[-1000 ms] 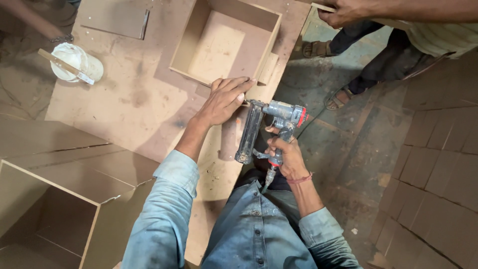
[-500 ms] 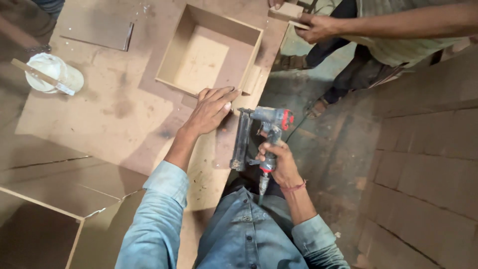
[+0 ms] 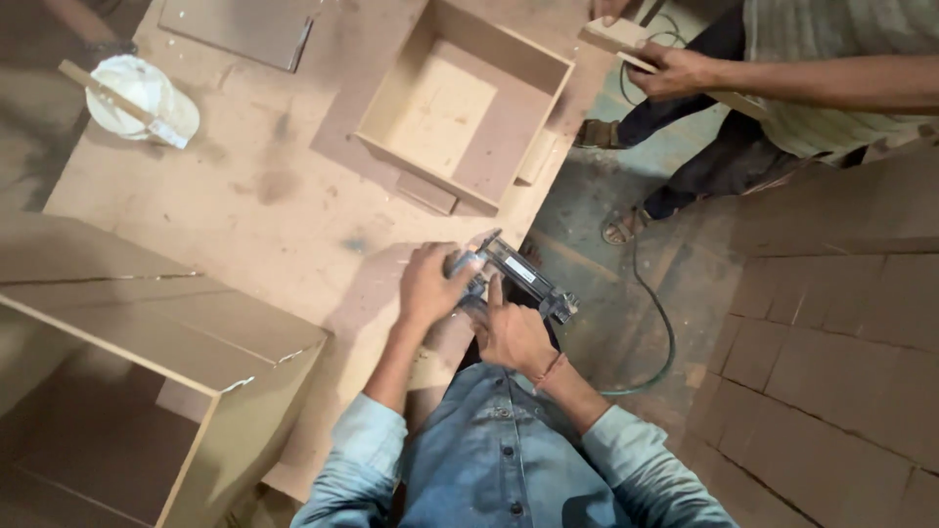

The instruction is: The person assembles small wooden boxes by positioning thin wooden strips and fastening them with a pneumatic nail gun. They repeatedly align pieces, fire nails, and reposition the partially assembled boxes on a workbench.

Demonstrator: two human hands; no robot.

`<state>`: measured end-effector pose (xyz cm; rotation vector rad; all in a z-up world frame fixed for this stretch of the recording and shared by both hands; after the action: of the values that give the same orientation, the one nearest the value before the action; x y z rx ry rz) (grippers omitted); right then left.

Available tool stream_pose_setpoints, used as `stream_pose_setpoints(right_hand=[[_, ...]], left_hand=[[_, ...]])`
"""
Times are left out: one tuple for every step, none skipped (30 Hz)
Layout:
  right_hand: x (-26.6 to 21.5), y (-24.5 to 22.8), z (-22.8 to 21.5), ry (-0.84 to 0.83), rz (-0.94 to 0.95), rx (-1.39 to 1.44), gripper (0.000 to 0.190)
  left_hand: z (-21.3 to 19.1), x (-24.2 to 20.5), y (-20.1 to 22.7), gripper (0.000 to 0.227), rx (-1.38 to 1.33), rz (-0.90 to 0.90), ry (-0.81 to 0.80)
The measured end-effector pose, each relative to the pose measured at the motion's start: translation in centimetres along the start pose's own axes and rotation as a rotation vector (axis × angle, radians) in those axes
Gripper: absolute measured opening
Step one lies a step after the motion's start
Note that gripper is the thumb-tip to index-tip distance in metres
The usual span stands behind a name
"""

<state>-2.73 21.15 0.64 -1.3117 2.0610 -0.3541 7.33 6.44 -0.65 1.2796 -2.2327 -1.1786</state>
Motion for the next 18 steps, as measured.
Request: stream_pose_setpoints(right_hand=[[0.2,-0.3,0.4,-0.035,0.020,-0.060,0.095],[0.5,-0.6,0.7,-0.045,0.032,-0.069,0.093],[0.7,-0.7,0.7,-0.053,0.046,-0.077,0.092],[1.0,-0.8,0.6,-0.060,0.061,-0.085,0.091],[1.1,-0.9,0.6,-0.059,0.058,-0.089,0.090],[1.2,-0.9,0.4,-0.059,0.055,-0.092,0.090],[1.5,-1.0,0.1,-0.055,0.051,-0.097,0.090],[1.6,-1.2,-0.1,-0.061,0.047,-0.112,0.090],[1.7,-1.4,-0.3,-0.067,0.045,-0.127,0.090],[1.9,-1.6,-0.5,-0.074,0.042,-0.141,0.090],[2.1,-1.7,-0.6,-0.074,0.051,-0.142,0.090],[2.3,-1.9,-0.8,-0.074,0.060,-0.144,0.090],[2.3,-2.0,-0.9,-0.077,0.069,-0.144,0.089],[2.2,-2.1,-0.9,-0.078,0.074,-0.136,0.089],[2.3,-2.1,-1.1,-0.076,0.078,-0.129,0.088],[2.3,-2.2,-1.2,-0.074,0.082,-0.122,0.087],[2.5,-2.3,-1.3,-0.081,0.088,-0.125,0.087],[2.7,-2.4,-1.3,-0.089,0.094,-0.128,0.087]], left_hand=[[0.5,-0.6,0.2,0.041,0.097,-0.005,-0.006],[0.9,-0.9,0.3,0.038,0.117,-0.001,0.035],[1.2,-1.0,0.4,0.036,0.136,0.007,0.075],[1.5,-1.1,0.4,0.033,0.156,0.015,0.114],[1.6,-1.3,0.4,0.032,0.156,0.022,0.141],[1.7,-1.4,0.3,0.031,0.157,0.030,0.168],[1.7,-1.3,0.3,0.030,0.156,0.040,0.198],[1.6,-1.3,0.2,0.030,0.149,0.042,0.205],[1.5,-1.2,0.0,0.030,0.142,0.044,0.209],[1.5,-1.1,-0.1,0.030,0.135,0.045,0.214],[1.5,-0.8,-0.2,0.029,0.129,0.049,0.213],[1.5,-0.6,-0.4,0.028,0.124,0.052,0.211],[1.6,-0.6,-0.5,0.027,0.120,0.053,0.208],[1.7,-0.8,-0.5,0.027,0.114,0.054,0.210],[1.7,-0.7,-0.6,0.026,0.108,0.057,0.215],[1.7,-0.7,-0.5,0.025,0.102,0.059,0.220],[1.6,-0.5,-0.6,0.025,0.103,0.057,0.216],[1.6,-0.3,-0.7,0.025,0.105,0.056,0.213]])
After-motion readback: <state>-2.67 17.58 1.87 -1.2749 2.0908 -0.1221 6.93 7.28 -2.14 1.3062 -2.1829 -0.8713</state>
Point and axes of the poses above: each hand's wrist, its own x-axis towards the middle knuckle, its own z-axis out of the palm, y = z × x, the point moved 1 cm from there along x, towards the middle knuckle, and after that the axes turned 4 degrees about y, right-handed, at the moved point
